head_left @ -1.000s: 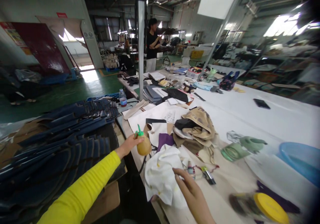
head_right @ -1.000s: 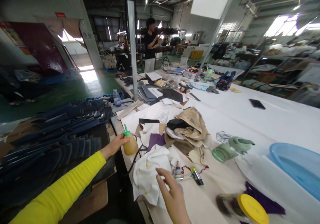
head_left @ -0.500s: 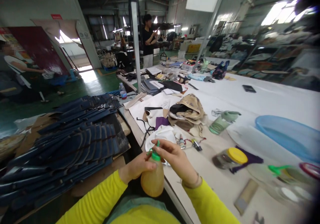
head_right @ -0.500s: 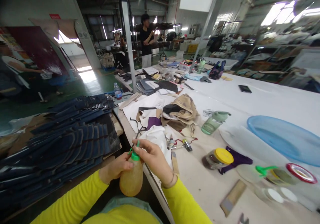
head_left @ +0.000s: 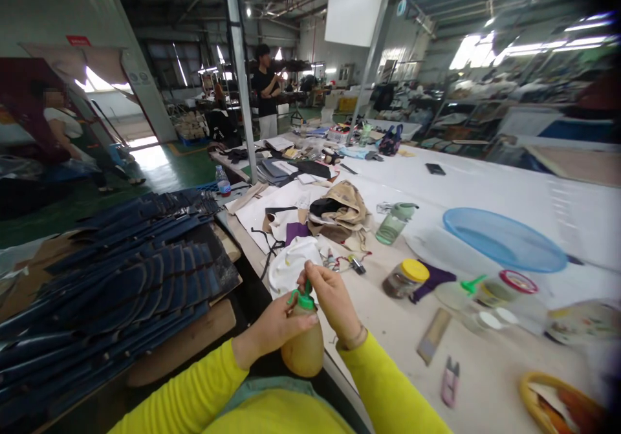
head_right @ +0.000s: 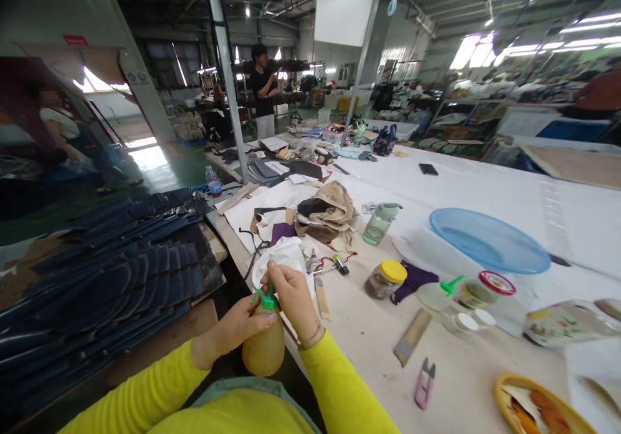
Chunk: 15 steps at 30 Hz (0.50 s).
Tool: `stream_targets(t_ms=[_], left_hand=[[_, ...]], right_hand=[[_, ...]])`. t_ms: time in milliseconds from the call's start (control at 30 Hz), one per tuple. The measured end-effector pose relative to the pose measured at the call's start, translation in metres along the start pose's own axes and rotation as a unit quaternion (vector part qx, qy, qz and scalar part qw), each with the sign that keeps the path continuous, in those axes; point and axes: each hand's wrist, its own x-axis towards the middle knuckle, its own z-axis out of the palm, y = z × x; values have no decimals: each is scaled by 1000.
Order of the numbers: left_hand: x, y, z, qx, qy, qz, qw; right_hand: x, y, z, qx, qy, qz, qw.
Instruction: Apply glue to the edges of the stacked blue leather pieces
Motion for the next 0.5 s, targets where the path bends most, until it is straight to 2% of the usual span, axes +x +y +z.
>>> stream_targets(t_ms=[167, 267, 400, 500], left_hand=[[-6, 8, 3, -95, 10, -18, 995], [-8, 8, 3, -54, 22, 1, 998], [-14, 6, 0, 21, 8, 28, 999], [-20, 5, -4, 17, -30, 2, 999]], right_hand=[[-13, -8, -8, 44, -72, 7, 996], [-17, -10, -8, 45, -94, 25, 994], [-19, -6, -6, 45, -48, 10, 998], [-20, 0, -6, 29, -13, -19, 999]])
